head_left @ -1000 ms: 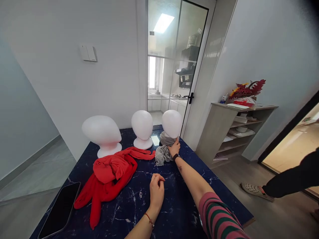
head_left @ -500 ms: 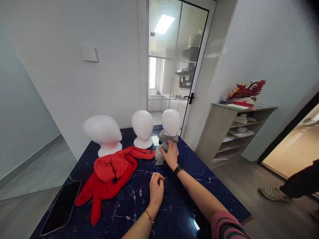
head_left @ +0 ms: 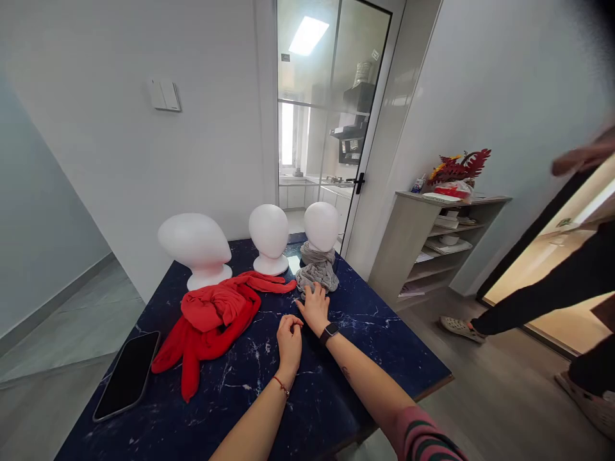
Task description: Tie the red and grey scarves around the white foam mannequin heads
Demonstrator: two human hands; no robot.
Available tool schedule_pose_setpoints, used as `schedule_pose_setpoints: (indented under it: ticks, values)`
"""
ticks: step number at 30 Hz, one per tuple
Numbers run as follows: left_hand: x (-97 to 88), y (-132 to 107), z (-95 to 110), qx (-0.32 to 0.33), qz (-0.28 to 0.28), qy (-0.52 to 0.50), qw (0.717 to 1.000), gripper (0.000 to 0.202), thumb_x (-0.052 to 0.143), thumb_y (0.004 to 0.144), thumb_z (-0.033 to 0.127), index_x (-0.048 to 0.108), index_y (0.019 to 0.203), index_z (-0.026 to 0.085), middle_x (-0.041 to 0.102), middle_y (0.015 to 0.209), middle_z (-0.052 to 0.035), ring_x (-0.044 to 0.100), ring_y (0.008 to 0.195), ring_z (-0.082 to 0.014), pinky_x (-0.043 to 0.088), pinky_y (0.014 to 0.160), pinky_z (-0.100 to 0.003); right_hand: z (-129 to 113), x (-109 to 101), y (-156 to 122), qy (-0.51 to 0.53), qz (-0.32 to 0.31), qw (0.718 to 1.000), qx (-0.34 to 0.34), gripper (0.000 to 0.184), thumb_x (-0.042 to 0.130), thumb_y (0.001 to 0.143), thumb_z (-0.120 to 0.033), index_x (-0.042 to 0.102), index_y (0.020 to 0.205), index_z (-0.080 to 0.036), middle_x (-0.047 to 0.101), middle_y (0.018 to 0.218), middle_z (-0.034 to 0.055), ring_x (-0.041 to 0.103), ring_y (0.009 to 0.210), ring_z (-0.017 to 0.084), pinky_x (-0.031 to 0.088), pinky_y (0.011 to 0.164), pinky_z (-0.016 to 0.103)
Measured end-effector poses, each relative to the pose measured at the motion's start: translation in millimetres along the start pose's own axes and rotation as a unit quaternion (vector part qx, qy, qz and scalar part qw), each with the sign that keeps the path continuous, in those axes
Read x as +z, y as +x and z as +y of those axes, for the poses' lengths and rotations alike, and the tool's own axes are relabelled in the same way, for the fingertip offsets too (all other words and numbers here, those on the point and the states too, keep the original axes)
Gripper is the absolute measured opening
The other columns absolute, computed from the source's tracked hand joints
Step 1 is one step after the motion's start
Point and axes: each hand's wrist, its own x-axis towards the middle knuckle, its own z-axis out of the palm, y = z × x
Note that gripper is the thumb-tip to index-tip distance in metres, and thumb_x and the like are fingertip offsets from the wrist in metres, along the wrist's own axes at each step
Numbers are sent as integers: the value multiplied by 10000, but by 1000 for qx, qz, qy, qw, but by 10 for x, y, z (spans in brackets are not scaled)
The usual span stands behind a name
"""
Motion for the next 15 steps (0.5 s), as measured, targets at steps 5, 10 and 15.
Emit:
schedule_pose_setpoints:
  ticks: [5, 10, 15]
  values:
    - [-11, -9, -16, 3, 3, -4, 1000, 184, 411, 745, 136, 551, 641, 197, 554, 746, -28, 533, 711, -172, 427, 678, -288, -145, -45, 32, 89, 24, 995, -25, 319, 584, 849, -281, 577, 1156, -199, 514, 1237, 140, 485, 1102, 280, 411, 868, 383]
    - [-20, -6, -33, 8, 35, -5, 999, 181, 424, 756, 144, 514, 611, 203, 539, 714, -20, 517, 685, -169, 426, 669, -284, -226, 65, -127, 251, -25, 967, -32, 193, 465, 909, -245, 610, 1030, -206, 651, 881, 42, 612, 764, 157, 412, 676, 232]
    - [-20, 9, -38, 4, 29, -7, 1000, 182, 432, 743, 128, 537, 612, 199, 551, 730, -25, 537, 702, -173, 434, 683, -289, -156, 177, -247, 272, -37, 961, -3, 176, 487, 890, -256, 630, 981, -208, 603, 614, -27, 569, 552, 128, 345, 546, 203]
